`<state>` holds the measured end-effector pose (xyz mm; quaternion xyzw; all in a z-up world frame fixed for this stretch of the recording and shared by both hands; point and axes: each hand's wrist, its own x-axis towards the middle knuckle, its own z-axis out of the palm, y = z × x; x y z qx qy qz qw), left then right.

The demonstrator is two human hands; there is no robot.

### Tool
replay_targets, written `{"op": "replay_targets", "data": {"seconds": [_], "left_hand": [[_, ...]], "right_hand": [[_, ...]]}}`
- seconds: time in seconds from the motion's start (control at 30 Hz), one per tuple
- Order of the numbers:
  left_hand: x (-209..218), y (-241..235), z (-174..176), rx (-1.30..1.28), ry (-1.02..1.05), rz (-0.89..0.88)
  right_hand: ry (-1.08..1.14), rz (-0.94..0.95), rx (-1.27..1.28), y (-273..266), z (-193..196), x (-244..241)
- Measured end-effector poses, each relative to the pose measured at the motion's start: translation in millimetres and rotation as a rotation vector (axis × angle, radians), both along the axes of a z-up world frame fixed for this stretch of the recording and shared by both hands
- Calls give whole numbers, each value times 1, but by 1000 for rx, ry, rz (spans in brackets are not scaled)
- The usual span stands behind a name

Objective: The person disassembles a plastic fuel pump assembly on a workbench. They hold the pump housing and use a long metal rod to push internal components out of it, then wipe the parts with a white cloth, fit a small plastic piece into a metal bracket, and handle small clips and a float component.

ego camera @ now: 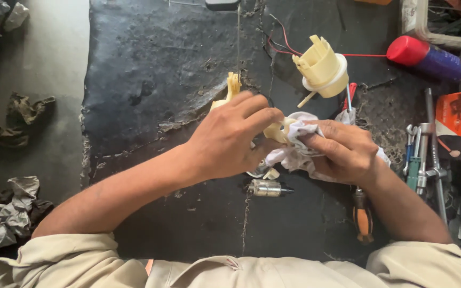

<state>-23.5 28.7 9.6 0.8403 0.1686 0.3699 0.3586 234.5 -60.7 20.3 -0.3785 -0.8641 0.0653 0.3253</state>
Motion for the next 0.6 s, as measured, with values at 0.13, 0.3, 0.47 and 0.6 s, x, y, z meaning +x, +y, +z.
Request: {"op": "replay_targets", "data": {"seconds": [0.13, 0.3, 0.47, 0.6], "left_hand": [[0, 6, 17, 78, 1, 21], [7, -5, -7, -321, 86, -141], [7, -10, -10, -236, 180, -89], [6, -5, -14, -132, 62, -44]], "right_hand": [[-72, 28, -55, 1, 17, 13], [46, -82, -122, 2, 43, -14], [-148, -47, -125, 1, 31, -24], [-152, -85, -100, -6, 25, -37]]}}
